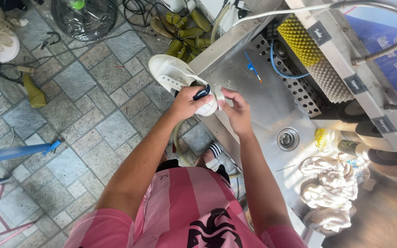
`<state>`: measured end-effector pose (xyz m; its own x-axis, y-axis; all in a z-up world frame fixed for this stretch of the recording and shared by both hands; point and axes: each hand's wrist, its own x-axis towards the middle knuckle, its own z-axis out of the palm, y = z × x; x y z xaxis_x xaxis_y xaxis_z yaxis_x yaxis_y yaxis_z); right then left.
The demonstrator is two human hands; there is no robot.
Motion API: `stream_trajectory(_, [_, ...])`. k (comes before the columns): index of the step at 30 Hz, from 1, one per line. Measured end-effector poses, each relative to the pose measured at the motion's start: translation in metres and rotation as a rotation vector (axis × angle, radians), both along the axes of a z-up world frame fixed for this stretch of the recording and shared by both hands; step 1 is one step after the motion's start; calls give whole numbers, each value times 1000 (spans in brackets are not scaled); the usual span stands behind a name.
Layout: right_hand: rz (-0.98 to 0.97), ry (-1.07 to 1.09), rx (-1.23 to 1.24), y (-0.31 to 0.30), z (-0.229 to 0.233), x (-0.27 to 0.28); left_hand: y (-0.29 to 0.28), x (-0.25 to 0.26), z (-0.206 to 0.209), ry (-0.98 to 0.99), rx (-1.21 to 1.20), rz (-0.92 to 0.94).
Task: The person cleans a white sneaker by first scrubbing it with a white sponge, then spraying it with a blue handheld spray gun, and finally wiping it with a white cloth. The person handles the shoe and cleaning tools over a stainless steel sink.
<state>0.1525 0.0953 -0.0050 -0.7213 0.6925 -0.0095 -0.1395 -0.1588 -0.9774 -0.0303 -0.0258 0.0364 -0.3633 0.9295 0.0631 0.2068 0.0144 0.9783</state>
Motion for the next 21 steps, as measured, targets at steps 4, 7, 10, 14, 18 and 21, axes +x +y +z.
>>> stream_trajectory(4, [185,-3,179,-19,53,30,-23,-22,3,-127,17,68])
stream_trajectory(7, [109,-9,247,-32,80,22,-28,-41,1,-302,112,168])
stream_trajectory(10, [44,28,421,-47,102,7,-36,-52,-6,-397,139,229])
stream_trajectory(14, [3,-14,787,-67,120,-14,-42,-55,-18,-425,147,269])
stream_trajectory(18, [-5,-3,886,-69,117,-37,-45,-55,-24,-494,151,269])
stream_trajectory(21, [-22,-26,762,-62,106,-47,-51,-57,-22,-594,177,239])
